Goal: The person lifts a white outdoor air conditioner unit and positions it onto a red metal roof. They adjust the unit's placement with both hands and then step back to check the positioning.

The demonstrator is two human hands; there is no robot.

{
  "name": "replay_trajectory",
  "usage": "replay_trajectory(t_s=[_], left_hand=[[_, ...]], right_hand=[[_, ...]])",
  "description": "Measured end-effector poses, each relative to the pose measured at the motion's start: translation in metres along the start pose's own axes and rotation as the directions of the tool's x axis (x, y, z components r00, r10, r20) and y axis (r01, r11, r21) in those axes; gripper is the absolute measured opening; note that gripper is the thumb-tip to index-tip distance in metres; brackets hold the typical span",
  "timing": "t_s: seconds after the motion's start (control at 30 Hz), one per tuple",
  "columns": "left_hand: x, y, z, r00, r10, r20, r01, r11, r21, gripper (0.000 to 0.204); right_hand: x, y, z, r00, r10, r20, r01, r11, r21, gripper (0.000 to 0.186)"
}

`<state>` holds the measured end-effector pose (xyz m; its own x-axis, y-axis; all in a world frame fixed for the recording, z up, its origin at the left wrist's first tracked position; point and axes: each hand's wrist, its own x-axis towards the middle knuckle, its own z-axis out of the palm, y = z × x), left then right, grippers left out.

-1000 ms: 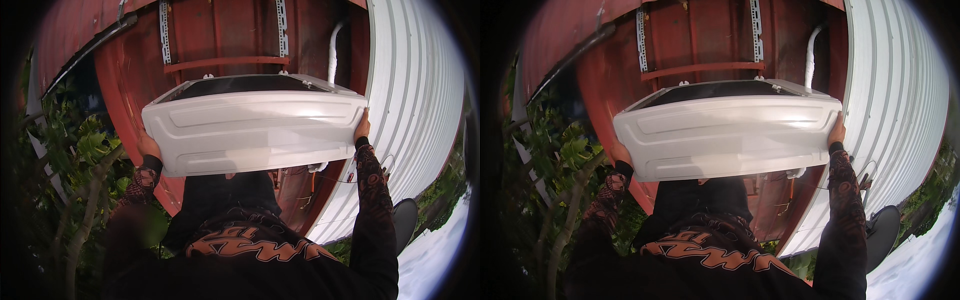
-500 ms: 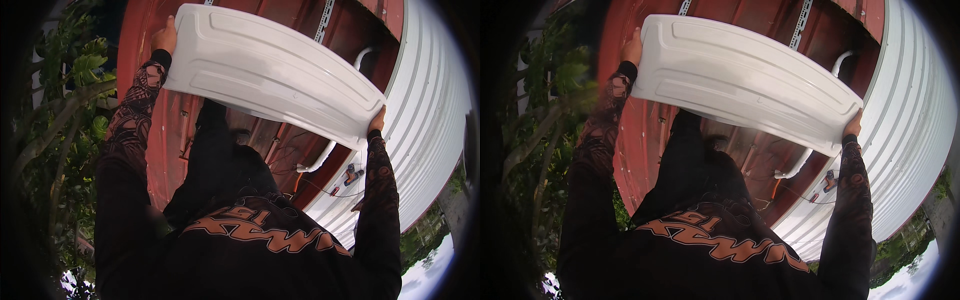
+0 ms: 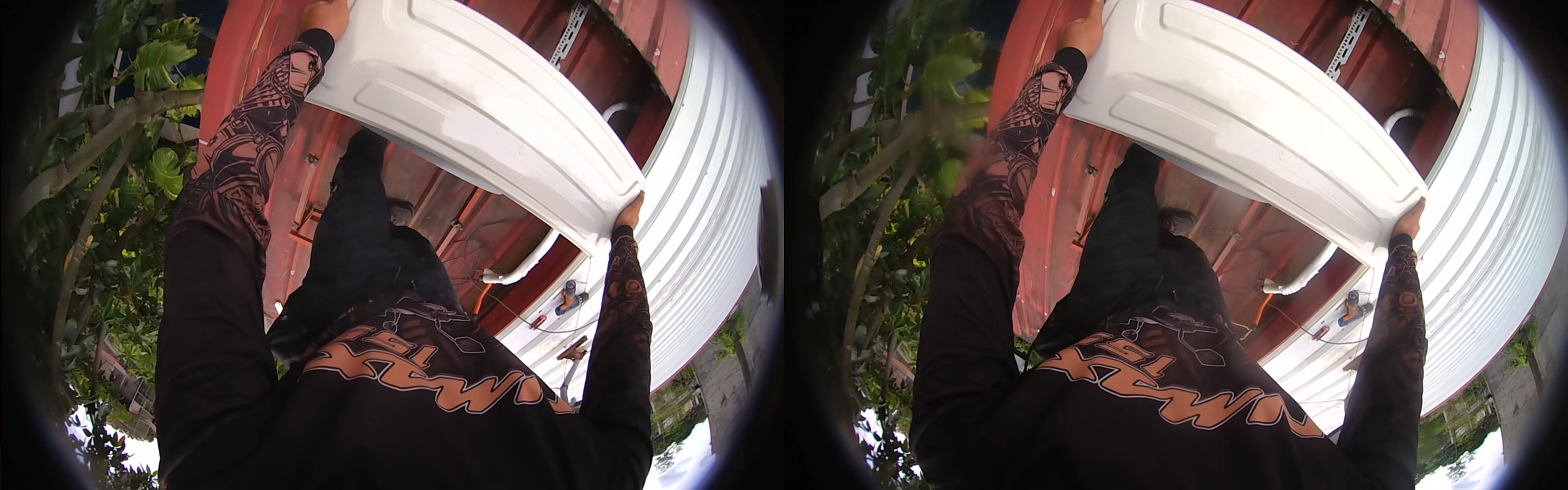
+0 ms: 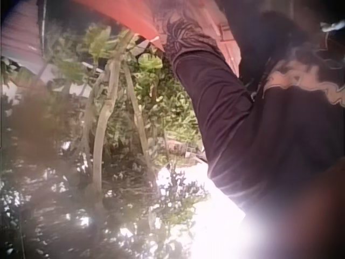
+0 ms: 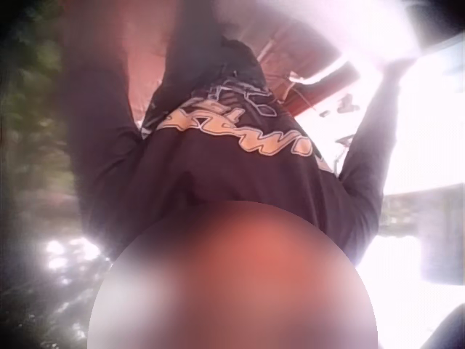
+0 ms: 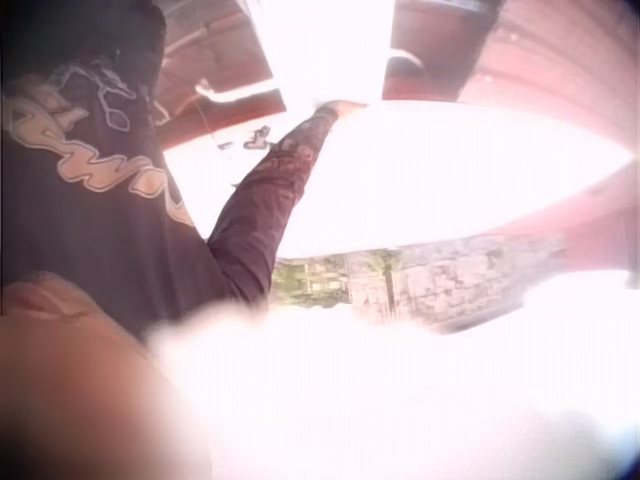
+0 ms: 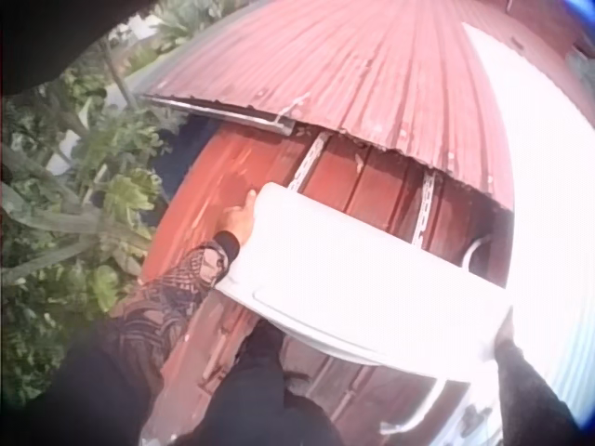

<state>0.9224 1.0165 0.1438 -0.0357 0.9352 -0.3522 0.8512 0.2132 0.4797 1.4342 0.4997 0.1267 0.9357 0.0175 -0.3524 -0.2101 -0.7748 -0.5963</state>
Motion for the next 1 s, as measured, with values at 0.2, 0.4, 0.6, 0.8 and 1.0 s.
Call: replay_trajectory(t_s=[0.2,0.4,0.6,0.8,1.0], left_hand=[[-0.011,0.006,0.009,0.997,-0.062,0.054,0.067,0.994,-0.091,0.078],[-0.026,0.012,0.036,0.991,-0.118,0.062,0.129,0.966,-0.225,0.065],[-0.036,0.011,0.044,0.997,-0.080,0.012,0.081,0.968,-0.237,0.058],[-0.030,0.008,0.044,0.976,-0.202,0.087,0.218,0.934,-0.283,0.053],[-0.031,0.010,0.044,0.986,-0.158,0.058,0.168,0.948,-0.270,0.052]], right_hand=[[0.014,0.005,0.001,0.992,0.124,-0.031,-0.123,0.992,0.033,0.097],[0.031,0.024,-0.006,0.987,0.158,0.016,-0.159,0.987,0.028,0.081],[0.031,0.030,-0.005,0.989,0.146,0.006,-0.146,0.986,0.084,0.075],[0.029,0.030,-0.006,0.994,0.105,-0.025,-0.105,0.994,0.016,0.075],[0.035,0.040,-0.008,0.984,0.163,0.068,-0.168,0.982,0.081,0.076]])
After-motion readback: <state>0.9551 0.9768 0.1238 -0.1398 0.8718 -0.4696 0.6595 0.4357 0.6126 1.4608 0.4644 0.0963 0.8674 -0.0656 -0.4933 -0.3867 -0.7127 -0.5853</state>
